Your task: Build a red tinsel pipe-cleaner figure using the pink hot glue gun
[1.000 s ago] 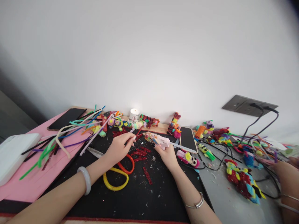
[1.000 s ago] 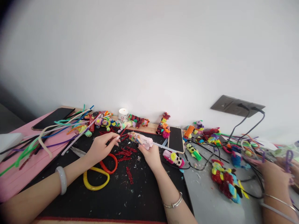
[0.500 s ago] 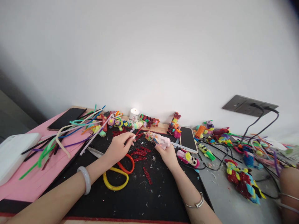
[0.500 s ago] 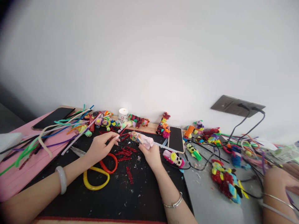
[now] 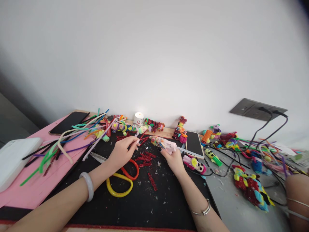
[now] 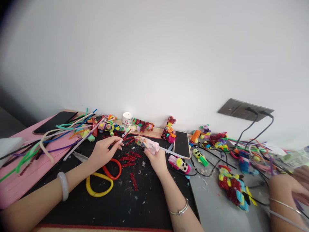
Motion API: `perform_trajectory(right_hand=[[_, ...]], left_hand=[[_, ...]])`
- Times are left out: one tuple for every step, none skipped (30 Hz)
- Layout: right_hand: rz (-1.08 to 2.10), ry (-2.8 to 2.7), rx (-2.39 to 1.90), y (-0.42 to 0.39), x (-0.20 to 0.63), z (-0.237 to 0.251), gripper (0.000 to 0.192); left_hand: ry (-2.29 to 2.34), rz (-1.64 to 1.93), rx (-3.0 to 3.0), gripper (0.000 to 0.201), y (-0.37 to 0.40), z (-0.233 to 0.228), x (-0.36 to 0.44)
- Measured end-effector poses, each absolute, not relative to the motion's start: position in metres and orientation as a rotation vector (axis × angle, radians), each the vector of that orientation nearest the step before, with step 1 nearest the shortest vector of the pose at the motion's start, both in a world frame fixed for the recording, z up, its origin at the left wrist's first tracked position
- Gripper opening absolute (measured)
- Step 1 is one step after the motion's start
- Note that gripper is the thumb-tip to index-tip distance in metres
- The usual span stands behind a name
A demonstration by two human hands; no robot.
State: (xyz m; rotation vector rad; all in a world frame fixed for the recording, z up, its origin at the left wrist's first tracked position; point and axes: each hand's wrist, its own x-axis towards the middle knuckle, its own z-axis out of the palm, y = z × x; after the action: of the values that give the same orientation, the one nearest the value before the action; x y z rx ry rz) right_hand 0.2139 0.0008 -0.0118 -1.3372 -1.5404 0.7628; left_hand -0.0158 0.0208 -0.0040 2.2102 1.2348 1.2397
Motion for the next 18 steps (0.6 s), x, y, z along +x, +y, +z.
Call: perform_trajectory(right_hand=[[0.755, -1.542, -1.343, 0.001, 0.214, -0.012, 0.031], [0.740, -1.543, -1.354, 0.001, 0.215, -0.012, 0.032], [0.709, -1.545, -1.376, 0.002, 0.215, -0.012, 0.032], [0.665, -1.548, -1.408, 0.002, 0.216, -0.013, 0.033], [0.617, -1.550, -1.443, 0.002, 0.217, -0.013, 0.032], [0.573, -1.548, -1.476, 0.003, 0.218, -0.014, 0.031], [0.530, -1.552, -1.508, 0.003, 0.220, -0.014, 0.029], [0.489, -1.558, -1.536, 0.003, 0.221, -0.015, 0.027], [0.455, -1.564, -1.556, 0.004, 0.222, -0.015, 0.026], [0.424, -1.572, -1.569, 0.004, 0.223, -0.015, 0.026], [0.388, -1.585, -1.578, 0.005, 0.224, -0.015, 0.028], [0.354, -1.601, -1.583, 0.005, 0.225, -0.015, 0.030], [0.330, -1.614, -1.585, 0.006, 0.226, -0.015, 0.032], [0.322, -1.618, -1.581, 0.006, 0.227, -0.015, 0.034], [0.331, -1.608, -1.576, 0.007, 0.227, -0.016, 0.036], [0.359, -1.583, -1.571, 0.007, 0.227, -0.016, 0.036], [0.404, -1.547, -1.565, 0.007, 0.227, -0.016, 0.034], [0.455, -1.510, -1.560, 0.006, 0.227, -0.015, 0.032]], left_hand=[[1.232, 1.241, 2.205, 0.015, 0.021, -0.003, -0.016], [1.229, 1.242, 2.197, 0.015, 0.020, -0.003, -0.015], [1.227, 1.245, 2.186, 0.015, 0.020, -0.002, -0.015], [1.225, 1.248, 2.171, 0.016, 0.019, -0.002, -0.015], [1.226, 1.250, 2.153, 0.016, 0.019, -0.001, -0.015], [1.228, 1.249, 2.133, 0.016, 0.019, -0.001, -0.015], [1.231, 1.249, 2.113, 0.017, 0.019, 0.000, -0.015], [1.232, 1.249, 2.094, 0.017, 0.018, 0.000, -0.015], [1.229, 1.249, 2.077, 0.016, 0.018, 0.000, -0.015], [1.221, 1.252, 2.060, 0.016, 0.018, 0.000, -0.015], [1.211, 1.257, 2.042, 0.016, 0.018, 0.000, -0.014], [1.199, 1.263, 2.022, 0.015, 0.018, 0.001, -0.014], [1.189, 1.267, 2.002, 0.015, 0.017, 0.001, -0.014], [1.182, 1.269, 1.983, 0.015, 0.017, 0.001, -0.013], [1.177, 1.270, 1.964, 0.015, 0.017, 0.002, -0.013], [1.175, 1.268, 1.949, 0.015, 0.016, 0.002, -0.012], [1.173, 1.264, 1.938, 0.016, 0.016, 0.002, -0.012], [1.170, 1.260, 1.931, 0.016, 0.016, 0.002, -0.011]])
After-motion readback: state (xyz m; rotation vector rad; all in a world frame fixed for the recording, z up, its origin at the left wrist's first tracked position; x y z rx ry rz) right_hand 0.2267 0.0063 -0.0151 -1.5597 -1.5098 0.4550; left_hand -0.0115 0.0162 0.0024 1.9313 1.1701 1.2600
